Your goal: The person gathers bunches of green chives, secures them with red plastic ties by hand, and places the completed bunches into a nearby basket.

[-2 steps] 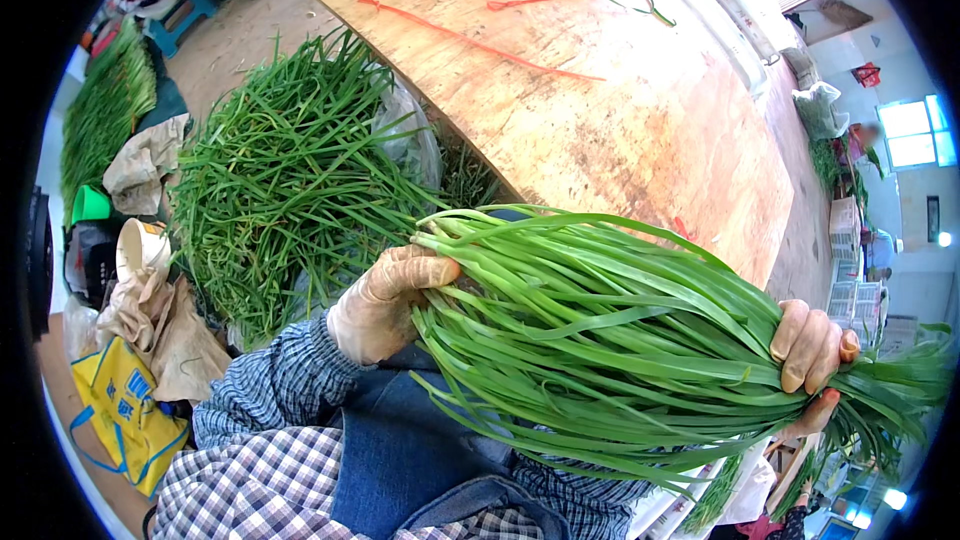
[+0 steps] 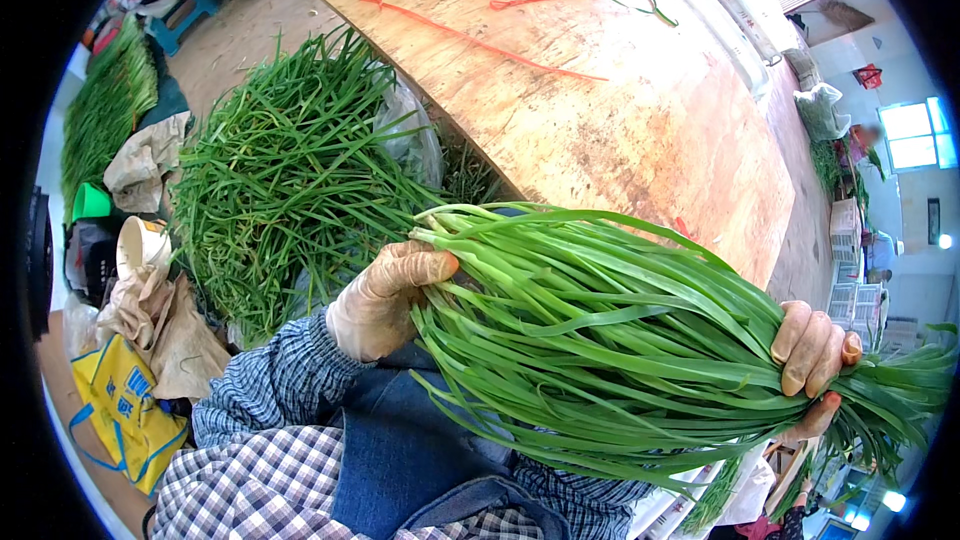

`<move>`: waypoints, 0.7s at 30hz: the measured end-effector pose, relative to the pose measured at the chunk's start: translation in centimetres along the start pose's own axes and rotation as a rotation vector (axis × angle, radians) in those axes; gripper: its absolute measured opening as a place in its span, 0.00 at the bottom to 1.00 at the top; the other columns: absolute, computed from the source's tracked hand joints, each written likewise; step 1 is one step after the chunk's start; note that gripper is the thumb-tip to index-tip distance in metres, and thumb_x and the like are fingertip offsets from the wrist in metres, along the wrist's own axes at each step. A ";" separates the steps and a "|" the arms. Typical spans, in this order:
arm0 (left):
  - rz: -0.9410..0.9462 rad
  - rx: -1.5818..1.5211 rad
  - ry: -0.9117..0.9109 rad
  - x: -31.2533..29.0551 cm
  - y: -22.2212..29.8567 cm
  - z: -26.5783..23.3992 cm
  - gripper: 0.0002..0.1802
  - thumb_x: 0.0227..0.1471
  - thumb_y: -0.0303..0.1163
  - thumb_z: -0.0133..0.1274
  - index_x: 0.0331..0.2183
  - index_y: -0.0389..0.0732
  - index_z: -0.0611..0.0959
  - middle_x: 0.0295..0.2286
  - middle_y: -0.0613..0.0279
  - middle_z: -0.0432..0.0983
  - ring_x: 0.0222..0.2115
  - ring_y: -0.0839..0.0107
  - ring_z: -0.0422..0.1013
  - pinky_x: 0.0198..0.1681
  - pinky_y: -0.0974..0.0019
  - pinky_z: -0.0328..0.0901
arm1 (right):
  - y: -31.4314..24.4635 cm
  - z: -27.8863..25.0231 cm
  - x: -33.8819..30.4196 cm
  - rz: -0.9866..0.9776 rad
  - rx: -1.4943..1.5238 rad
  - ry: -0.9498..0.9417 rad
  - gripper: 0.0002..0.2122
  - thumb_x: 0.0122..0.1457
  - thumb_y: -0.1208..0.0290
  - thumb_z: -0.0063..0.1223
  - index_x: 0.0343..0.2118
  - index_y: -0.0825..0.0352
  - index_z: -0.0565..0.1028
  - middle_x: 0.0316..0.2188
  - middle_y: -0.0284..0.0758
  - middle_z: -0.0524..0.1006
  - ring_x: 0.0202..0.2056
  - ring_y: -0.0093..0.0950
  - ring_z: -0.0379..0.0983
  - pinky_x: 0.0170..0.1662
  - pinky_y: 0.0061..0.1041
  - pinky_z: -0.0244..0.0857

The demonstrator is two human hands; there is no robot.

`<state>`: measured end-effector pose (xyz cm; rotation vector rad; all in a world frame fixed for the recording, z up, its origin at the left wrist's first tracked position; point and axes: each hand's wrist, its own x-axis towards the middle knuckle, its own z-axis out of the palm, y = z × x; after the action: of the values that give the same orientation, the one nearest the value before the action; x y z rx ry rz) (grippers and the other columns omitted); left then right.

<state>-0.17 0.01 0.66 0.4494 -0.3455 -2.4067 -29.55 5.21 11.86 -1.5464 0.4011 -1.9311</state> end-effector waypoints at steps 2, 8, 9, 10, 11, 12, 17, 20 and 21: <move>-0.004 -0.031 0.016 0.0 0.2 0.2 0.21 0.47 0.32 0.50 0.44 0.34 0.72 0.39 0.55 0.73 0.38 0.67 0.71 0.44 0.63 0.65 | 0.1 0.4 0.3 0.003 0.004 -0.019 0.20 0.51 0.66 0.49 0.43 0.73 0.62 0.19 0.21 0.63 0.24 0.16 0.58 0.33 0.19 0.54; -0.040 0.034 0.050 0.4 -0.2 -0.9 0.17 0.45 0.29 0.49 0.39 0.34 0.76 0.35 0.57 0.75 0.33 0.70 0.72 0.40 0.66 0.67 | 0.5 0.1 0.6 0.002 0.005 -0.086 0.19 0.52 0.66 0.48 0.43 0.73 0.63 0.19 0.21 0.63 0.24 0.16 0.58 0.33 0.19 0.54; -0.054 0.072 0.054 0.3 0.0 -0.9 0.16 0.45 0.29 0.50 0.38 0.34 0.77 0.35 0.57 0.75 0.33 0.70 0.72 0.39 0.67 0.67 | 0.5 0.1 0.5 0.002 0.001 -0.069 0.19 0.52 0.66 0.48 0.43 0.73 0.63 0.19 0.21 0.63 0.24 0.15 0.58 0.33 0.19 0.54; -0.010 0.162 0.092 0.4 0.0 -1.1 0.13 0.44 0.27 0.49 0.35 0.33 0.78 0.33 0.56 0.76 0.32 0.68 0.72 0.40 0.66 0.67 | 0.2 0.2 0.5 0.000 -0.006 -0.056 0.19 0.52 0.66 0.48 0.42 0.73 0.63 0.19 0.21 0.63 0.24 0.15 0.58 0.33 0.19 0.54; 0.033 0.252 0.129 0.6 -0.1 -1.5 0.11 0.44 0.25 0.48 0.32 0.33 0.79 0.30 0.56 0.77 0.31 0.67 0.73 0.40 0.65 0.67 | -0.1 0.2 0.6 -0.002 -0.014 -0.044 0.19 0.51 0.66 0.48 0.42 0.73 0.63 0.19 0.21 0.62 0.23 0.15 0.58 0.33 0.19 0.54; 0.078 0.341 0.165 0.6 0.0 -1.8 0.09 0.43 0.24 0.48 0.29 0.33 0.80 0.28 0.55 0.78 0.31 0.66 0.74 0.40 0.64 0.68 | -0.5 0.3 0.6 -0.004 -0.022 -0.031 0.18 0.51 0.66 0.48 0.42 0.73 0.63 0.19 0.21 0.62 0.23 0.15 0.58 0.33 0.19 0.53; 0.806 1.533 -0.004 -1.1 3.1 -3.9 0.08 0.39 0.22 0.51 0.26 0.39 0.83 0.28 0.58 0.77 0.32 0.68 0.72 0.37 0.70 0.68 | -0.4 -2.6 -0.1 -0.011 0.118 0.100 0.14 0.51 0.67 0.48 0.36 0.71 0.63 0.19 0.21 0.63 0.23 0.16 0.57 0.33 0.19 0.53; 0.399 0.751 0.418 -5.6 7.3 -3.4 0.08 0.42 0.24 0.49 0.26 0.30 0.80 0.31 0.57 0.76 0.32 0.66 0.74 0.41 0.67 0.67 | 0.4 -3.9 -0.3 0.018 0.246 0.112 0.09 0.50 0.67 0.48 0.29 0.65 0.63 0.18 0.21 0.62 0.23 0.16 0.57 0.33 0.19 0.52; 0.482 0.806 0.472 -6.7 8.8 -4.4 0.08 0.42 0.24 0.49 0.26 0.31 0.80 0.31 0.56 0.76 0.32 0.65 0.74 0.41 0.67 0.67 | -0.8 -4.2 -0.1 0.031 0.243 0.104 0.08 0.49 0.67 0.48 0.27 0.64 0.63 0.18 0.22 0.63 0.24 0.16 0.57 0.34 0.19 0.52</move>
<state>11.41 -2.80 1.35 1.1119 -1.0675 -1.5517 -33.74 5.25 11.11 -1.2815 0.2225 -1.9612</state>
